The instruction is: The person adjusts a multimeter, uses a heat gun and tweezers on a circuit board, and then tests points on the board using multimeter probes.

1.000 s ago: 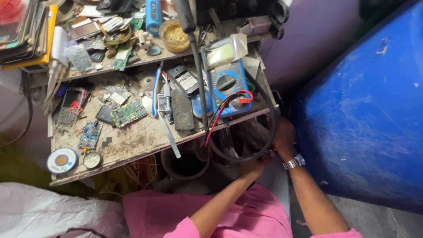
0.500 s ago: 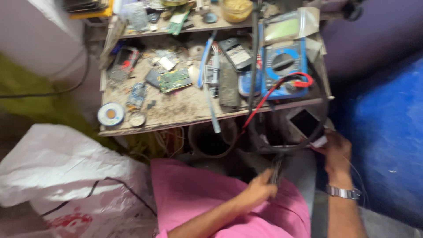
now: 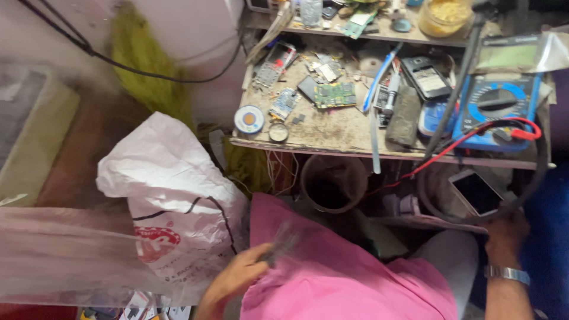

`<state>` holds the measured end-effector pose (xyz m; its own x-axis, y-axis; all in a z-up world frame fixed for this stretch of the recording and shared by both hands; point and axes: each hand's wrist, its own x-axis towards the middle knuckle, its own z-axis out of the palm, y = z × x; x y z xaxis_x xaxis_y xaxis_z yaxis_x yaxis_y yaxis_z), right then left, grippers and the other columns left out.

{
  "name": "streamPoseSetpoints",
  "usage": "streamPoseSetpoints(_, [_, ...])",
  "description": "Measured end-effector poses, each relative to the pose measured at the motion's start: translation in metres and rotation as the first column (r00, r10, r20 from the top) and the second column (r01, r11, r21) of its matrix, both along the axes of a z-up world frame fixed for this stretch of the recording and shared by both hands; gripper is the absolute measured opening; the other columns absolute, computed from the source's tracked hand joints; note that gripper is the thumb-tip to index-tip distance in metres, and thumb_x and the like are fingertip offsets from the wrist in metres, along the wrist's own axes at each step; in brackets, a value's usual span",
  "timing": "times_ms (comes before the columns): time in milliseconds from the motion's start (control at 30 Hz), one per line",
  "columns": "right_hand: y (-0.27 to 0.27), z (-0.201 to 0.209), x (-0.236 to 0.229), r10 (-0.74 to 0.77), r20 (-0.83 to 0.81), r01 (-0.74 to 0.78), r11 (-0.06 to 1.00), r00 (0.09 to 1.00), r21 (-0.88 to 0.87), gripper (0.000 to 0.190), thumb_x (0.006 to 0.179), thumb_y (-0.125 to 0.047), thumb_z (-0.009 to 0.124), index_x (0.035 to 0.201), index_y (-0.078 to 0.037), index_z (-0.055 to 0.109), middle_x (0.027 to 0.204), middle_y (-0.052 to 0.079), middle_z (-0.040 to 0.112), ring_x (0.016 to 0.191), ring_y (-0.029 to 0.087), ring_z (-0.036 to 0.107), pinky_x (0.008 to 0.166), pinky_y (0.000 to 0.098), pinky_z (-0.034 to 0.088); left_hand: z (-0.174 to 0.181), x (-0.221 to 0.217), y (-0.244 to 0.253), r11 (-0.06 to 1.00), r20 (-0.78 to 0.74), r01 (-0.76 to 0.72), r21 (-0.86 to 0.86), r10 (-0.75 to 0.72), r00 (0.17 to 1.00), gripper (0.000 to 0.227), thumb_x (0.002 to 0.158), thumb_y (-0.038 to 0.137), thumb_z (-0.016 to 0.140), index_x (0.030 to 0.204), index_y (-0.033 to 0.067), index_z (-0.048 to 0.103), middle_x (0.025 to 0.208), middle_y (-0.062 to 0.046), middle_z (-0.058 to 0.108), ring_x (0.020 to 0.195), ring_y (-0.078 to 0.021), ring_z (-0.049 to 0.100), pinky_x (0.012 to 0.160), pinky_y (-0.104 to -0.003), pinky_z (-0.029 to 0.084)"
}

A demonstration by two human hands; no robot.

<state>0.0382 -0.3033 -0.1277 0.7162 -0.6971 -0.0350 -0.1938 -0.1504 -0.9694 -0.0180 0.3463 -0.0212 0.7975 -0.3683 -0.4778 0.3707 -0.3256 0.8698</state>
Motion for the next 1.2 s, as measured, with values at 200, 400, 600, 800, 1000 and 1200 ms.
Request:
streamPoseSetpoints(200, [0.010, 0.007, 0.002, -0.068, 0.013, 0.066, 0.992, 0.998, 0.107, 0.012, 0.111, -0.013, 0.059, 0.120, -0.006, 0.062, 0.106, 0.001, 0.059, 0.088, 0.017, 0.062, 0.070, 0.0420, 0.062, -0.038, 0.015, 0.011, 0.718, 0.315, -0.258, 0.646, 0.057, 0.947, 0.072, 0.089, 0.033, 0.058, 0.146, -0.0064, 0.038, 0.141, -0.033, 0.050, 0.123, -0.0473, 0.056, 0.103, -0.052, 0.045])
streamPoseSetpoints(400, [0.015, 0.012, -0.001, -0.051, -0.056, 0.050, 0.998, 0.997, -0.023, 0.018, 0.114, -0.016, 0.061, 0.124, -0.001, 0.062, 0.110, 0.004, 0.061, 0.093, 0.018, 0.060, 0.073, 0.0448, 0.060, -0.087, 0.111, -0.025, 0.572, 0.458, -0.416, 0.707, 0.079, 0.885, 0.068, 0.082, 0.019, 0.057, 0.145, -0.0044, 0.044, 0.122, -0.033, 0.057, 0.103, -0.0484, 0.061, 0.088, -0.056, 0.051])
streamPoseSetpoints(600, [0.020, 0.017, -0.004, -0.022, -0.006, 0.022, 1.000, 1.000, -0.019, 0.023, 0.113, -0.018, 0.060, 0.130, -0.002, 0.061, 0.113, 0.006, 0.063, 0.094, 0.020, 0.062, 0.074, 0.0399, 0.057, -0.149, 0.174, -0.005, 0.327, 0.520, -0.433, 0.840, -0.258, 0.814, 0.063, 0.090, 0.027, 0.057, 0.141, -0.0101, 0.049, 0.136, -0.034, 0.053, 0.111, -0.0483, 0.056, 0.084, -0.055, 0.051])
streamPoseSetpoints(800, [0.017, 0.019, -0.001, 0.030, -0.025, -0.029, 0.999, 0.999, 0.027, 0.018, 0.108, -0.013, 0.061, 0.121, 0.000, 0.060, 0.110, 0.011, 0.068, 0.094, 0.020, 0.067, 0.078, 0.0417, 0.054, -0.200, 0.219, 0.012, 0.309, 0.551, -0.458, 0.834, -0.513, 0.658, 0.076, 0.075, 0.033, 0.060, 0.137, -0.0078, 0.050, 0.143, -0.032, 0.049, 0.125, -0.0512, 0.051, 0.097, -0.060, 0.048])
streamPoseSetpoints(1000, [-0.004, 0.028, -0.009, 0.134, -0.158, -0.143, 0.989, 0.978, -0.046, 0.025, 0.094, -0.004, 0.066, 0.118, -0.001, 0.061, 0.100, 0.009, 0.068, 0.086, 0.026, 0.067, 0.069, 0.0417, 0.059, -0.170, 0.169, -0.043, 0.541, 0.590, -0.319, 0.778, -0.456, 0.667, 0.042, 0.101, 0.026, 0.062, 0.134, -0.0001, 0.059, 0.124, -0.025, 0.061, 0.120, -0.0425, 0.061, 0.107, -0.053, 0.050])
streamPoseSetpoints(1200, [-0.010, 0.048, -0.048, -0.160, 0.143, 0.079, 0.886, 0.977, 0.456, 0.007, 0.100, -0.005, 0.062, 0.106, -0.009, 0.062, 0.095, 0.004, 0.066, 0.085, 0.019, 0.068, 0.073, 0.0358, 0.060, -0.099, 0.073, -0.184, 0.756, 0.313, 0.284, 0.589, -0.537, 0.783, 0.023, 0.097, 0.022, 0.061, 0.111, 0.0054, 0.068, 0.112, -0.022, 0.069, 0.103, -0.0438, 0.065, 0.091, -0.052, 0.051])
